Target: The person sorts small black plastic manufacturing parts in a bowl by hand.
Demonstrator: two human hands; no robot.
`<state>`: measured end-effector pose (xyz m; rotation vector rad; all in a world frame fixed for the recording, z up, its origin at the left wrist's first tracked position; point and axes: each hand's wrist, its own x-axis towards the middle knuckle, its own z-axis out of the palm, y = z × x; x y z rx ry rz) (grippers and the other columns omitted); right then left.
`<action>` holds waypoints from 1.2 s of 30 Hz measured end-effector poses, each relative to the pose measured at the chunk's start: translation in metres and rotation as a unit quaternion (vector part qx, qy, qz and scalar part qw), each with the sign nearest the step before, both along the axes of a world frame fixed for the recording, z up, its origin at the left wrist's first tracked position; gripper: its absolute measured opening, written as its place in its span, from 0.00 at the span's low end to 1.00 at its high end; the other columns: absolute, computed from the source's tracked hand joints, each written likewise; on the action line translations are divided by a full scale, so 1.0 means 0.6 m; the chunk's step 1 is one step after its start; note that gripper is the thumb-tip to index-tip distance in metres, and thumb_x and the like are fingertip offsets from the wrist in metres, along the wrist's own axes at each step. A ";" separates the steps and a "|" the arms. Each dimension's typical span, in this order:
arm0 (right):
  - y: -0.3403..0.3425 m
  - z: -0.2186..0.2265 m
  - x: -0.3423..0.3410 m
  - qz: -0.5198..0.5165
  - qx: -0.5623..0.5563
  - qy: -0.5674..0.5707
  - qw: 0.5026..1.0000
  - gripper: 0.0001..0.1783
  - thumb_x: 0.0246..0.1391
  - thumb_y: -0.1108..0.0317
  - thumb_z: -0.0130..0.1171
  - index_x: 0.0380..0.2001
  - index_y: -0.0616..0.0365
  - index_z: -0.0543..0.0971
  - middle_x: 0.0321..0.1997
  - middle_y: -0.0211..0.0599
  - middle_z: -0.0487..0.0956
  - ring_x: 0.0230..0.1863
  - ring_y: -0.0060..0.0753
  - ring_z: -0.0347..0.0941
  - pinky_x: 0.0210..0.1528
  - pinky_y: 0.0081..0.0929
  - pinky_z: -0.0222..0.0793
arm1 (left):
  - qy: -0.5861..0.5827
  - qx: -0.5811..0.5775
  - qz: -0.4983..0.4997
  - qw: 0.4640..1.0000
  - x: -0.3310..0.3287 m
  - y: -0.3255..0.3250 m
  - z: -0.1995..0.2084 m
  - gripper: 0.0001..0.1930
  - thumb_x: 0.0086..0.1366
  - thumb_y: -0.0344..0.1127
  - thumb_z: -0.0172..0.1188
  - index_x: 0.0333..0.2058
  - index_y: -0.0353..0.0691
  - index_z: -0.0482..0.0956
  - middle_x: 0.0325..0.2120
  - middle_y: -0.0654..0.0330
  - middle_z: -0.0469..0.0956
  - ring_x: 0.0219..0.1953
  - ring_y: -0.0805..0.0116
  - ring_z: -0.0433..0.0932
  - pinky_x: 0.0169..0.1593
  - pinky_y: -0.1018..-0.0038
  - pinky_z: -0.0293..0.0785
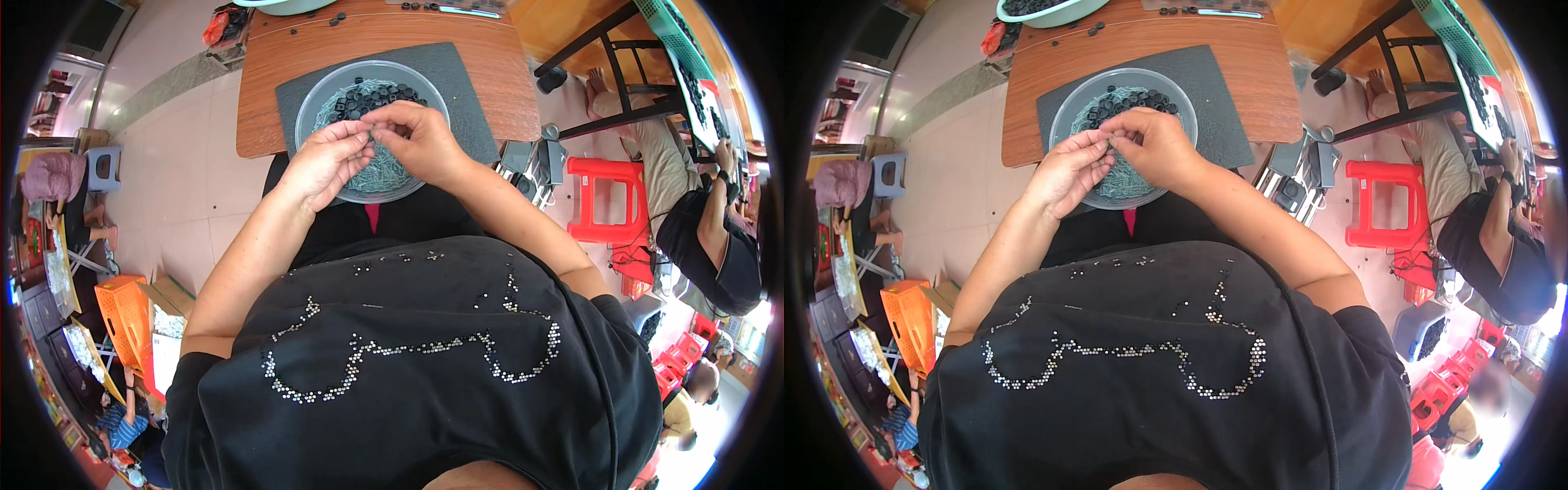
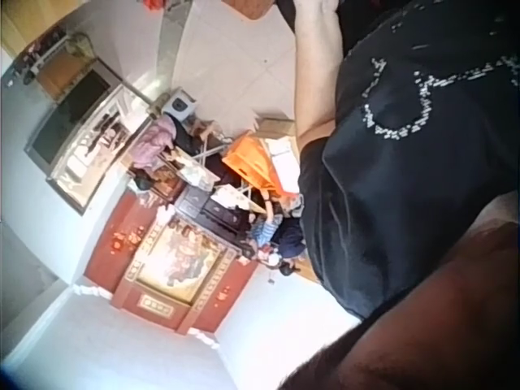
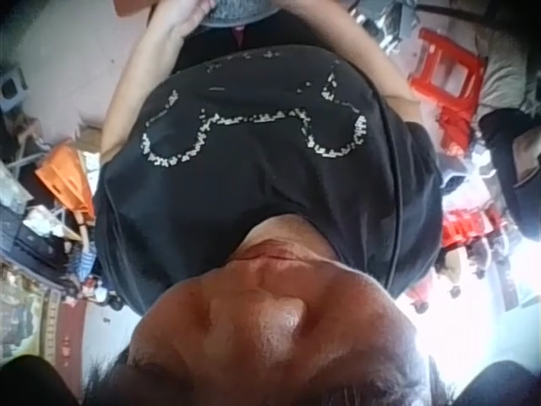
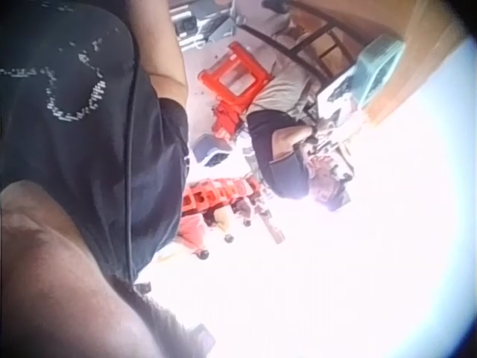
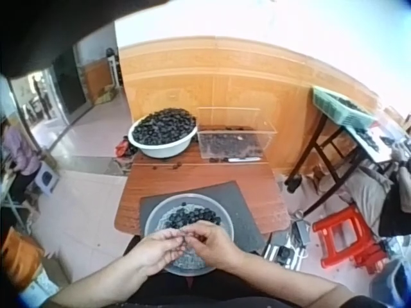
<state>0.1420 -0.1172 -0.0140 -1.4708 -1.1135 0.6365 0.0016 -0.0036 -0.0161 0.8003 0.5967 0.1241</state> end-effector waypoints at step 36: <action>-0.016 0.021 -0.006 -0.048 -0.003 -0.125 0.991 0.04 0.44 0.78 0.60 0.26 0.62 0.79 0.26 0.42 0.77 0.27 0.38 0.76 0.29 0.28 0.71 | 0.026 -0.011 0.079 0.997 0.007 -0.012 0.010 0.11 0.63 0.28 0.57 0.43 0.29 0.72 0.38 0.56 0.74 0.41 0.70 0.74 0.48 0.81 0.74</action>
